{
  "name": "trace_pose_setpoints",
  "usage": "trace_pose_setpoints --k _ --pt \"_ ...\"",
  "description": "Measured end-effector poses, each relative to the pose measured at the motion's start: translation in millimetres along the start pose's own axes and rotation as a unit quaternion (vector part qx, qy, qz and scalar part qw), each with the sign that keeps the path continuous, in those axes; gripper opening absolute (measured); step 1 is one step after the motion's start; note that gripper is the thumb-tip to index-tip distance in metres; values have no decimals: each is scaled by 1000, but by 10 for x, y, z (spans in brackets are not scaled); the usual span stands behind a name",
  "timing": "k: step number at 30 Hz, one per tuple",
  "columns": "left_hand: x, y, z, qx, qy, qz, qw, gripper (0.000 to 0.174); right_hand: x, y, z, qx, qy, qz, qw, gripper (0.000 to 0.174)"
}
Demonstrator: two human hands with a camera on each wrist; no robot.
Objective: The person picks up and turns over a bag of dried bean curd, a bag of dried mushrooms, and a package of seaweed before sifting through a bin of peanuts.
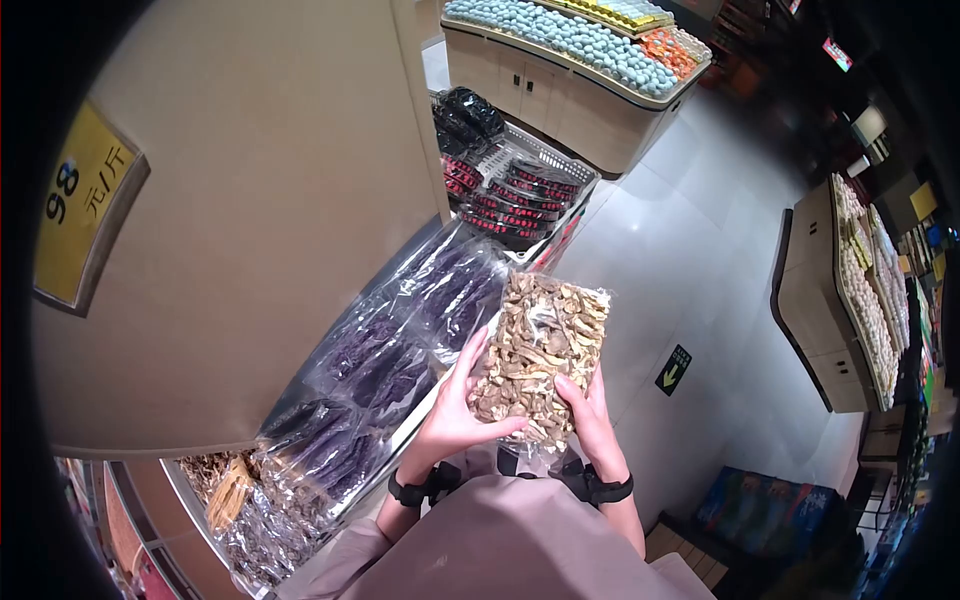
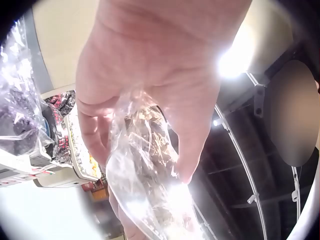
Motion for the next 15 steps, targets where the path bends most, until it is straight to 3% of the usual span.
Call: trace_pose_setpoints --k 3,11,13,15 --pt "-212 29 296 -37 1 17 999 117 230 -239 203 6 -9 -15 1000 76" --pt "-645 -20 864 -30 31 11 999 112 794 -546 684 12 -29 -20 999 73" --pt "-740 -39 970 -16 41 -81 996 109 907 -597 759 3 -27 -3 1000 71" --pt "-810 -37 1062 -6 50 -82 995 107 1018 -654 832 -8 -20 0 1000 70"
Point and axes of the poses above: each hand's wrist, its own z-axis towards the middle knuckle, its own x-axis out of the back of the hand, y = z × x, the point moved 2 cm from there along z, towards the middle knuckle, and after that the axes turned 4 degrees about z, right-handed, at the moved point
